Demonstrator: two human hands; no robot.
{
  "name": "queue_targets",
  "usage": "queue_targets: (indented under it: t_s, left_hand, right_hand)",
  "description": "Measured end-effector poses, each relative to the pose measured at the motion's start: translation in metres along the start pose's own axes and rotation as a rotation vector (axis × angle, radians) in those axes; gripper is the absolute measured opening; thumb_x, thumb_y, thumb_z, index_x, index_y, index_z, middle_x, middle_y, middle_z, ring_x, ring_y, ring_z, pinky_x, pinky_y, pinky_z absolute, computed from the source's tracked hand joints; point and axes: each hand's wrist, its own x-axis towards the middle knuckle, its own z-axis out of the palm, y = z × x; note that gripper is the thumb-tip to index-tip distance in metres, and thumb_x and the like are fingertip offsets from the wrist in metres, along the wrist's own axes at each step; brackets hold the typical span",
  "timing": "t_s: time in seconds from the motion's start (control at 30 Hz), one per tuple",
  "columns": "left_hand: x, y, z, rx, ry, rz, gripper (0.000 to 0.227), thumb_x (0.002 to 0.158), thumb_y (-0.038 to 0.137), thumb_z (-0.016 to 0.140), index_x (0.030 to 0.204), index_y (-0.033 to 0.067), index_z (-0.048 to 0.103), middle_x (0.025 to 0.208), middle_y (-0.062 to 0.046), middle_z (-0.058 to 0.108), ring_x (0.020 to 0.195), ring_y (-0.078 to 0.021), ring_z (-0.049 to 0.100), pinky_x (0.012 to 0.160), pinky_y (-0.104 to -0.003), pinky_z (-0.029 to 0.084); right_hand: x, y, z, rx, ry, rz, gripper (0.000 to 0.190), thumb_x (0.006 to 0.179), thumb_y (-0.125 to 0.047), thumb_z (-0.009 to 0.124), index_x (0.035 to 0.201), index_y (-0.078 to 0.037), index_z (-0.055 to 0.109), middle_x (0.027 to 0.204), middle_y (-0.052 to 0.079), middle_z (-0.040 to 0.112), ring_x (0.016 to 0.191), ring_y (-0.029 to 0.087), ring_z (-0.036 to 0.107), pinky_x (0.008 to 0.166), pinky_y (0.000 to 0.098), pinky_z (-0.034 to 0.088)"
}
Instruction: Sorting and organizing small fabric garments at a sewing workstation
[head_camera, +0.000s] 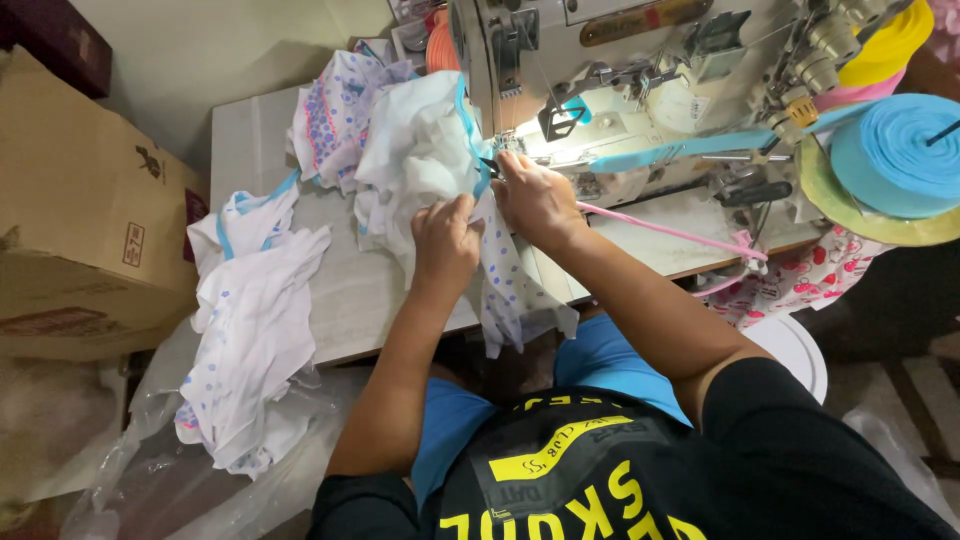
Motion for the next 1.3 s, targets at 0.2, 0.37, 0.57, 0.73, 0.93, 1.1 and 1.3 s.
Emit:
queue_targets:
  t_s: [0.2, 0.37, 0.57, 0.73, 0.93, 1.1, 1.3]
  left_hand:
    - [-0.009, 0.018, -0.016, 0.026, 0.063, 0.101, 0.01, 0.09, 0.023, 0.059, 0.099, 0.0179, 0.06, 0.082, -0.004, 0.064, 0.09, -0.0274, 0.064, 0.095, -0.046, 0.041]
    - [-0.058, 0.028, 0.003, 0.195, 0.043, 0.276, 0.019, 0.083, 0.023, 0.058, 0.1, 0.025, 0.064, 0.08, 0.002, 0.062, 0.079, -0.0224, 0.064, 0.08, -0.042, 0.044]
    - [-0.083, 0.038, 0.016, -0.192, -0.39, -0.092, 0.023, 0.09, 0.033, 0.052, 0.109, 0.0268, 0.064, 0.105, -0.003, 0.065, 0.105, -0.0315, 0.07, 0.085, -0.049, 0.056]
    - [-0.021, 0.028, 0.002, 0.139, 0.244, -0.018, 0.037, 0.077, 0.019, 0.065, 0.113, 0.0164, 0.061, 0.125, -0.011, 0.054, 0.116, -0.0385, 0.057, 0.084, -0.053, 0.053]
    - [-0.029, 0.004, -0.026, 0.3, 0.487, 0.166, 0.011, 0.083, 0.014, 0.058, 0.075, 0.0178, 0.05, 0.099, -0.001, 0.057, 0.093, -0.0277, 0.06, 0.077, -0.037, 0.045]
    - [-0.08, 0.015, -0.059, 0.157, 0.353, 0.079, 0.01, 0.08, 0.009, 0.057, 0.078, 0.0159, 0.05, 0.108, -0.001, 0.062, 0.095, -0.0278, 0.062, 0.085, -0.039, 0.045]
    - [-0.108, 0.01, -0.068, 0.128, 0.283, 0.044, 0.011, 0.07, 0.008, 0.053, 0.076, 0.0148, 0.046, 0.109, -0.001, 0.059, 0.107, -0.0294, 0.059, 0.09, -0.041, 0.041]
  right_hand:
    - [-0.012, 0.008, -0.015, 0.163, -0.267, 0.105, 0.022, 0.1, -0.033, 0.051, 0.113, -0.016, 0.055, 0.084, 0.013, 0.066, 0.073, 0.042, 0.072, 0.063, 0.0541, 0.057]
    - [-0.035, 0.025, -0.042, 0.323, -0.266, 0.192, 0.021, 0.103, -0.029, 0.051, 0.121, -0.023, 0.061, 0.09, 0.011, 0.068, 0.081, 0.042, 0.07, 0.064, 0.054, 0.058]
    - [-0.083, 0.03, -0.02, 1.465, -0.357, 0.578, 0.019, 0.108, -0.017, 0.047, 0.119, -0.003, 0.052, 0.091, 0.018, 0.067, 0.039, 0.015, 0.051, 0.032, 0.0246, 0.037]
    - [-0.105, -0.003, -0.001, 1.669, -0.399, 0.68, 0.022, 0.108, -0.022, 0.047, 0.118, -0.004, 0.056, 0.079, 0.015, 0.061, 0.042, 0.018, 0.059, 0.033, 0.0255, 0.041]
    - [-0.098, -0.008, -0.053, 1.662, -0.633, 0.523, 0.029, 0.107, -0.027, 0.045, 0.116, -0.002, 0.055, 0.065, 0.02, 0.062, 0.041, 0.023, 0.056, 0.04, 0.0285, 0.036]
    - [-0.093, 0.029, -0.036, 0.915, -0.44, 0.343, 0.032, 0.097, -0.022, 0.072, 0.127, -0.012, 0.065, 0.108, 0.021, 0.071, 0.105, 0.044, 0.068, 0.09, 0.0536, 0.053]
    - [-0.058, -0.004, -0.052, 0.618, -0.621, 0.272, 0.031, 0.095, -0.034, 0.068, 0.125, -0.026, 0.063, 0.081, 0.013, 0.07, 0.078, 0.038, 0.07, 0.075, 0.0492, 0.055]
